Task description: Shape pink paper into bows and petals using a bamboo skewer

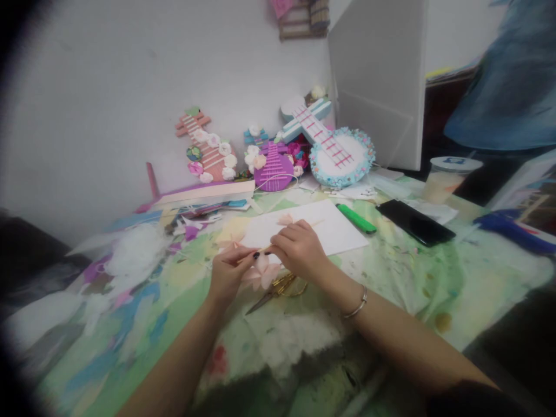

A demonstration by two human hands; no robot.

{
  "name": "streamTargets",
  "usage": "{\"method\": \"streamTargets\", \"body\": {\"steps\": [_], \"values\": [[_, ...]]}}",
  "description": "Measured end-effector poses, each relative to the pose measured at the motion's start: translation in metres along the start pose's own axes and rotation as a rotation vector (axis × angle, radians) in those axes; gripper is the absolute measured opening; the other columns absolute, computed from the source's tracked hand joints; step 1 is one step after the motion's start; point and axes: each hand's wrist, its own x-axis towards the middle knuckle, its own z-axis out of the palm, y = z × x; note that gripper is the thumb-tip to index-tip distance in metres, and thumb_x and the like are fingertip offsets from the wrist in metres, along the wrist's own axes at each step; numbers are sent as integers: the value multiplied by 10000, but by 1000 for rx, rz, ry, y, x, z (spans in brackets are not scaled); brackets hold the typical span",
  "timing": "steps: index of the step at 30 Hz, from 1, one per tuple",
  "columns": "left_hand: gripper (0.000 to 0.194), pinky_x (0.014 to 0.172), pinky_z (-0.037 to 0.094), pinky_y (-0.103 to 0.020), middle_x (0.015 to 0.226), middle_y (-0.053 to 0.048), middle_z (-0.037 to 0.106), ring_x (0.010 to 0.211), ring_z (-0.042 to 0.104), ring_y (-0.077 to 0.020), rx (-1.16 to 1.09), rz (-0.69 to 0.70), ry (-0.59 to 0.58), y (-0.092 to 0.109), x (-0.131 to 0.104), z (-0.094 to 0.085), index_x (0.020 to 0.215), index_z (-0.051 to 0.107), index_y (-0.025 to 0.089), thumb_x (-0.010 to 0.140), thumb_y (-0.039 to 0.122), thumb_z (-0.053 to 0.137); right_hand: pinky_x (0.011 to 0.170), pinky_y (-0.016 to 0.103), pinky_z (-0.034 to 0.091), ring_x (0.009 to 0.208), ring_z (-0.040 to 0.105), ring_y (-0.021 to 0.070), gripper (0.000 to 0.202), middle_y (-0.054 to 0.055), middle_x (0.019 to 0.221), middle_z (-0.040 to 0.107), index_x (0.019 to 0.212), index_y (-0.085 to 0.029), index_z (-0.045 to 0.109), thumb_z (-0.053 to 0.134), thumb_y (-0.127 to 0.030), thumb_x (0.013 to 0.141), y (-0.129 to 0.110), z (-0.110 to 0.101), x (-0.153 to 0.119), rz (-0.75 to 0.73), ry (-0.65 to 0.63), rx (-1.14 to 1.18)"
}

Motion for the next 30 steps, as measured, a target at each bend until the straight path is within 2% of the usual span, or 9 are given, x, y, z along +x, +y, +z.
{"method": "streamTargets", "body": {"steps": [9,16,22,30], "values": [[111,603,459,-235,666,-30,699,634,593,-133,143,157,45,5,-1,2,750,744,176,694,190,648,682,302,293,719,551,131,135,26,716,650,787,-175,614,543,-259,867,-2,0,1,51,-60,102],[108,642,484,-239,720,-44,721,670,627,-140,104,114,66,3,-1,3,753,741,164,688,203,664,685,299,283,731,552,128,161,23,724,642,775,-174,607,536,-278,876,-4,2,-2,85,-42,100],[122,638,506,-257,723,-58,724,676,648,-162,1,9,70,3,-1,2,745,739,144,669,221,683,688,301,293,725,555,129,139,23,725,648,776,-175,601,538,-252,872,-6,1,0,85,-15,116],[115,593,481,-234,649,-36,695,609,598,-133,34,38,110,5,-1,3,699,733,145,675,252,695,697,306,307,746,566,136,121,22,735,649,794,-181,611,551,-258,865,-8,0,-1,99,-1,91]]}}
